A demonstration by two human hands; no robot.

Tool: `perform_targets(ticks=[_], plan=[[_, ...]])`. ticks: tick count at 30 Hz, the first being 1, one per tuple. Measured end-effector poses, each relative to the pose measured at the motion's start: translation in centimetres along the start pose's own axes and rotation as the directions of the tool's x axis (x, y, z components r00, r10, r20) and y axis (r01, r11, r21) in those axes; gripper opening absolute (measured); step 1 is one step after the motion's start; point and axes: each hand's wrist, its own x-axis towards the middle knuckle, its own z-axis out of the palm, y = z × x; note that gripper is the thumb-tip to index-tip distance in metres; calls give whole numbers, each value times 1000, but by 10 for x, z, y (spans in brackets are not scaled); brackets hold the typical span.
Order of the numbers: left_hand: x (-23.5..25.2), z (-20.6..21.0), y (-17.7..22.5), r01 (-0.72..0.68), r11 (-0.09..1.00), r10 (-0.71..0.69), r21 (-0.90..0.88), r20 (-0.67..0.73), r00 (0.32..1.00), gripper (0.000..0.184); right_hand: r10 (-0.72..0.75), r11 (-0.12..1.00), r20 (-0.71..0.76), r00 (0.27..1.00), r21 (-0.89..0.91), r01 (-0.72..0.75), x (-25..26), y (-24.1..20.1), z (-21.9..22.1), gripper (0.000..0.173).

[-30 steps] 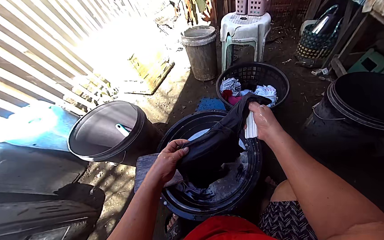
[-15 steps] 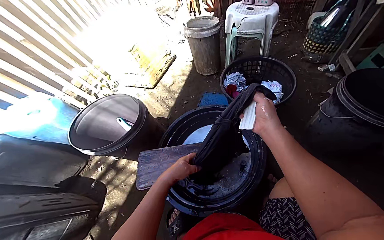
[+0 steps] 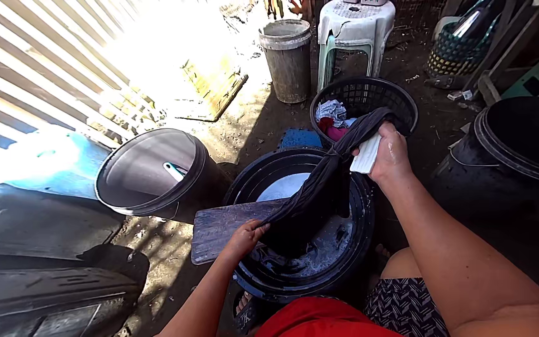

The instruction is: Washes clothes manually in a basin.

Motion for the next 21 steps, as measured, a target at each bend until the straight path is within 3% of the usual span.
perform_targets(ticks=[4,7,9,10,12,14,15,18,21], plan=[[1,12,8,-21,914,-83,-405,-237,968,30,-8,966,53,999,-258,21,-3,4,-5,26],[5,9,19,-36,758,-181,-652,-263,948,30,48,865,108,993,-502,13,-5,12,-9,22],[6,3,20,-13,749,-207,-663,-253,945,29,125,720,160,979,-693,22,-4,15,-11,22],[7,1,17,14,774,-223,-633,-252,942,28,189,576,188,964,-816,46,-3,15,-11,25],[10,2,3,105,874,-258,-475,-269,928,23,383,180,254,888,-963,198,1,23,-14,35],[12,5,-20,230,953,-278,-199,-259,925,23,591,-135,255,765,-904,406,2,44,-21,37],[12,8,-33,274,960,-280,-57,-236,931,26,667,-222,197,718,-868,444,-1,56,-24,37],[8,15,-69,326,914,-286,242,-188,940,31,792,-296,74,606,-821,488,-13,70,-24,58],[7,18,-80,244,910,-190,336,-187,964,28,795,-236,137,591,-828,509,-15,59,-10,56]])
